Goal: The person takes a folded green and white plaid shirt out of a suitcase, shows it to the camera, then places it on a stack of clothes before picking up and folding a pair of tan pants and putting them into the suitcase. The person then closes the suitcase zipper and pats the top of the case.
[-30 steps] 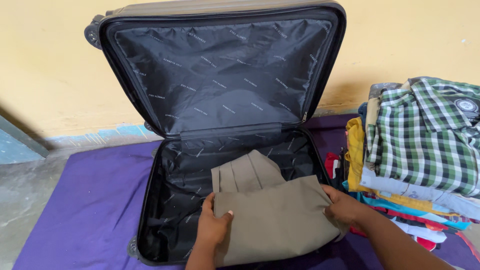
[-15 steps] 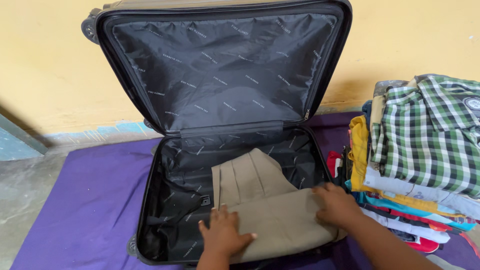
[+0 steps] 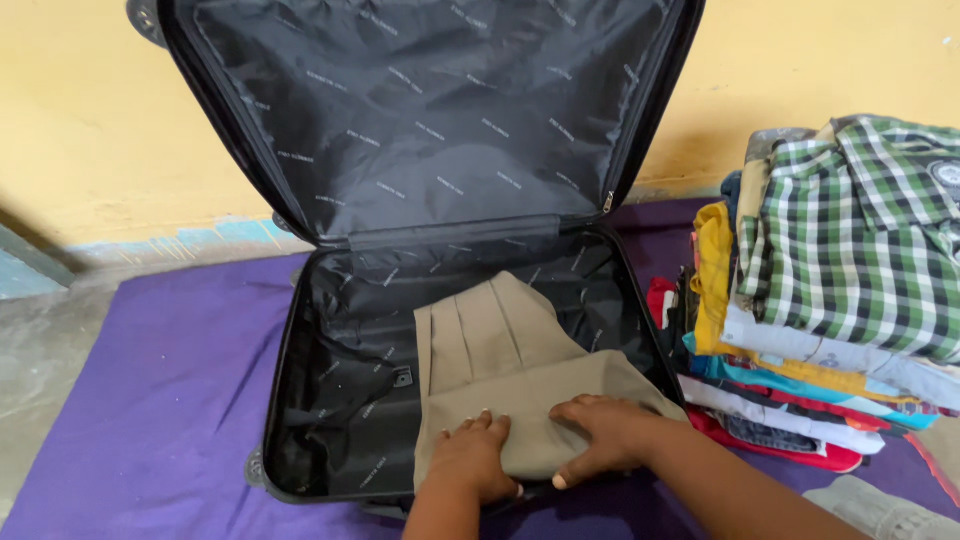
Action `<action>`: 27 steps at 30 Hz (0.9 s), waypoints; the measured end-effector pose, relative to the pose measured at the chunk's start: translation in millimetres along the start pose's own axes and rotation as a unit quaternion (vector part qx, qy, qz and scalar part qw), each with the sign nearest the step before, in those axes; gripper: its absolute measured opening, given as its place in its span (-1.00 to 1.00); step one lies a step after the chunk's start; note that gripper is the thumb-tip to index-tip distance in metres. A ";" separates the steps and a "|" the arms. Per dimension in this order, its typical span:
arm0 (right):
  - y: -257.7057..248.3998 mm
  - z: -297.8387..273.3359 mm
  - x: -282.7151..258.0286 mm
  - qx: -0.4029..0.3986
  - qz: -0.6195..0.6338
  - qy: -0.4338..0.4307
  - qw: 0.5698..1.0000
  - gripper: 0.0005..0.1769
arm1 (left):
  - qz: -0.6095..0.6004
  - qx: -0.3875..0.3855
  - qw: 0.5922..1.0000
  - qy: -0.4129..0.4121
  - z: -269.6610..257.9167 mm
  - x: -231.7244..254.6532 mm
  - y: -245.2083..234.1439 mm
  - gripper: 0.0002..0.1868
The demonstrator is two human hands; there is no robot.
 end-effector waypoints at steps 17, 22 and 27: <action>3.9 -2.6 8.1 -0.009 0.001 0.085 0.996 -0.24 | -0.057 -0.005 0.998 -0.034 -18.2 0.1 -21.5 -0.46; -4.4 -0.4 6.1 0.067 -0.075 0.069 0.993 -0.40 | -0.084 0.025 0.996 -0.023 -18.8 2.1 -39.3 -0.52; -20.8 4.1 6.1 0.158 -0.087 0.038 0.983 -0.60 | -0.147 0.050 0.987 -0.038 -17.7 -3.7 -51.9 -0.52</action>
Point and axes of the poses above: each hand's wrist, its own z-axis towards the middle knuckle, its own y-axis out of the palm, x = y × z, the point moved 4 cm from there along z, towards the middle knuckle, and after that the axes turned 7 degrees about -y, right-handed, at the moved point
